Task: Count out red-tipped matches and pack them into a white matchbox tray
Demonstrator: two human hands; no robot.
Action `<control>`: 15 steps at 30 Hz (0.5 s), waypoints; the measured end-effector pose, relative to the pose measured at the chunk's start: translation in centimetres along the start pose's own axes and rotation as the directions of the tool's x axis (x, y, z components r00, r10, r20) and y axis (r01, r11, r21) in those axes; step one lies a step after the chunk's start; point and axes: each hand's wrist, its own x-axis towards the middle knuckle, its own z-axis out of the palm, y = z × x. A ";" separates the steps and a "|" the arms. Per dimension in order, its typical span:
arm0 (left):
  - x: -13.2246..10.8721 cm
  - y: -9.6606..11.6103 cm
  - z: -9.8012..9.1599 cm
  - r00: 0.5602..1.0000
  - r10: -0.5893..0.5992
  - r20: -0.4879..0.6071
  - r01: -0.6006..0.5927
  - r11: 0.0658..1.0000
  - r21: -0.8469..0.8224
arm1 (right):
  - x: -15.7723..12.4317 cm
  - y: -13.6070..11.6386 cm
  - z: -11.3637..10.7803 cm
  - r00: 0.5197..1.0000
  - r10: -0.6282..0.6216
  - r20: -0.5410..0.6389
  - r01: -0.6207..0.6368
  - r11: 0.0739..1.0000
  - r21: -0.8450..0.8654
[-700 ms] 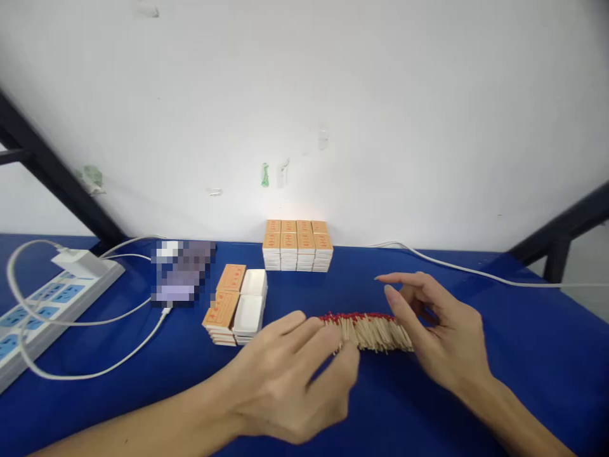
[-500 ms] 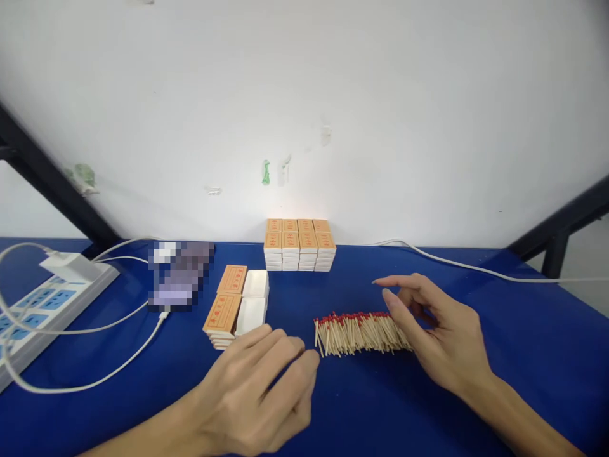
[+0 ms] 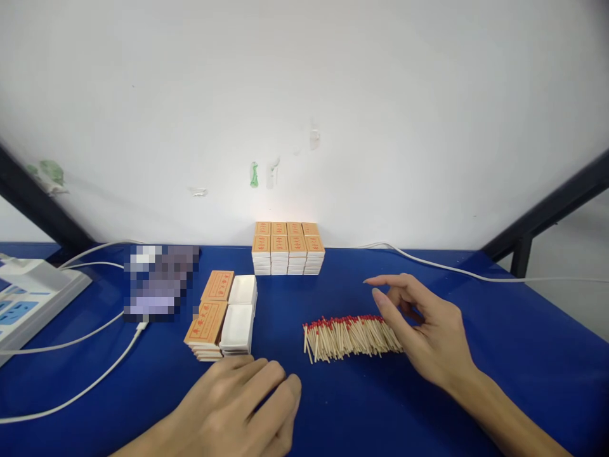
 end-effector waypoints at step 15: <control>-0.1 0.0 -0.3 0.997 0.064 0.051 -0.064 0.998 0.001 | -0.2 0.1 -0.1 0.997 0.005 0.080 -0.005 1.000 0.003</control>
